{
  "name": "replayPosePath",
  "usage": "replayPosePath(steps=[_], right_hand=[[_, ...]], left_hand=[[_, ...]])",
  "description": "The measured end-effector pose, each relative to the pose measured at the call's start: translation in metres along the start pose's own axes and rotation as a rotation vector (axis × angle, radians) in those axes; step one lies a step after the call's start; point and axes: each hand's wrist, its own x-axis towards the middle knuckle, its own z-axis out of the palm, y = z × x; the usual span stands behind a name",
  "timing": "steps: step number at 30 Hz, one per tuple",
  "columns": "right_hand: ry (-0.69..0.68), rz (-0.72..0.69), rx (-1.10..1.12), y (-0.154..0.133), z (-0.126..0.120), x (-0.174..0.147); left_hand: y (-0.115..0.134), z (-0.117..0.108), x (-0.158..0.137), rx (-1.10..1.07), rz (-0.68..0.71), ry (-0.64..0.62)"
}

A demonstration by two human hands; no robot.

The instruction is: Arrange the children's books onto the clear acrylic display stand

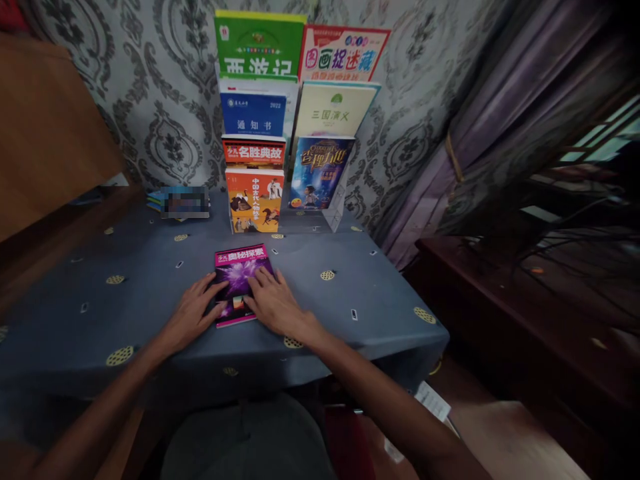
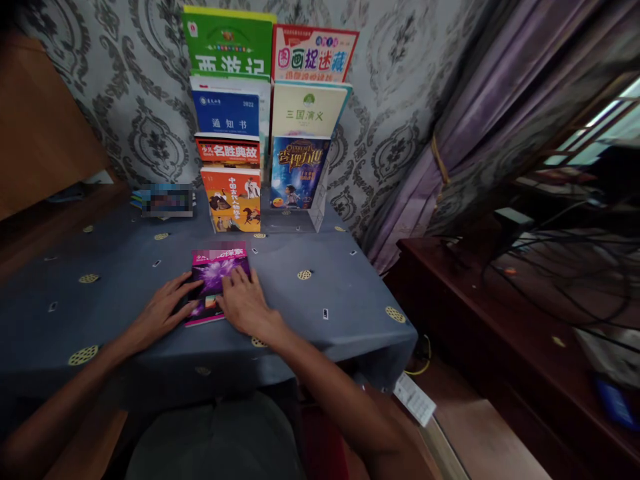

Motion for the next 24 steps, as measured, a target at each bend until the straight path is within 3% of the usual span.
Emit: replayPosePath(steps=[4,8,13,18,21,24], right_hand=[[-0.045,-0.085,0.065,0.003,0.009,0.045],[-0.037,-0.005,0.051,0.026,0.012,0.073],[0.017,0.132,0.032,0.046,0.014,0.074],[0.066,0.183,0.03,0.043,0.019,0.069],[0.083,0.186,0.042,0.045,0.019,0.07],[0.103,0.193,0.063,0.048,0.02,0.07]], left_hand=[[0.001,0.0,0.0,0.008,-0.001,-0.009],[0.001,0.0,-0.001,0.008,0.018,0.013],[-0.001,0.001,0.004,-0.011,-0.003,0.002],[0.003,0.001,0.034,-0.112,-0.057,0.019],[0.011,0.0,0.053,-0.372,-0.18,0.139],[0.015,0.0,0.066,-0.941,-0.486,0.353]])
